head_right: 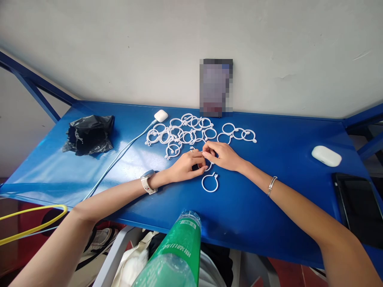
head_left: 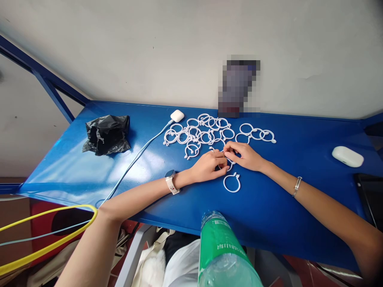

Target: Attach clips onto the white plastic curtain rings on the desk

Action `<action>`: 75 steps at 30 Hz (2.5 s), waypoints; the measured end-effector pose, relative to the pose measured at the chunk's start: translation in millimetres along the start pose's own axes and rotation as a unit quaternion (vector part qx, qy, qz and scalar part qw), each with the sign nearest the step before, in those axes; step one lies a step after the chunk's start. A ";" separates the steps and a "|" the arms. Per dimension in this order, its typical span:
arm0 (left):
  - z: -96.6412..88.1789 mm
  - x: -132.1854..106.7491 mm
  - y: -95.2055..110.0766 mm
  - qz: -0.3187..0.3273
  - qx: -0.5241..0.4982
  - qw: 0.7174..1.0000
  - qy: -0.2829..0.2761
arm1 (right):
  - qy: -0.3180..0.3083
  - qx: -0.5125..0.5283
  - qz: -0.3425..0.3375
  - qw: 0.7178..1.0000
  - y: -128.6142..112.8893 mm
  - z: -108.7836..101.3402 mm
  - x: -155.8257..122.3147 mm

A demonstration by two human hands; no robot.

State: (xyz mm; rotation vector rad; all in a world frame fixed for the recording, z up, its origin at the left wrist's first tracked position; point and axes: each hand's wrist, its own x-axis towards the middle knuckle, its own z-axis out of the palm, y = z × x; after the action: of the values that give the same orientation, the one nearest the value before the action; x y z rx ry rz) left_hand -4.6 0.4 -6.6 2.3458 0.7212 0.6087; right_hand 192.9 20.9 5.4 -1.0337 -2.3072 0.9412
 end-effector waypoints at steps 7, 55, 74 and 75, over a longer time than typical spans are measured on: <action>-0.1 0.4 0.1 0.004 0.005 1.000 0.004 | 0.004 -0.027 0.001 1.000 0.5 1.9 0.7; -1.2 2.0 1.4 0.003 0.006 1.000 0.000 | 0.006 -0.090 -0.057 0.994 2.7 3.5 0.6; -2.2 0.7 1.9 0.002 0.006 1.000 -0.008 | -0.002 -0.082 -0.048 0.996 4.2 4.3 0.6; -2.0 0.4 1.7 0.004 0.005 1.000 -0.009 | -0.003 -0.080 -0.049 0.996 3.8 4.0 0.4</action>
State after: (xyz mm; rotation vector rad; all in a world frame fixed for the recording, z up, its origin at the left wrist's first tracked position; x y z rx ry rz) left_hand -4.8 0.3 -4.0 2.3613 0.7093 0.5869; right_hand 192.0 21.5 0.0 -0.9702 -2.4473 0.7323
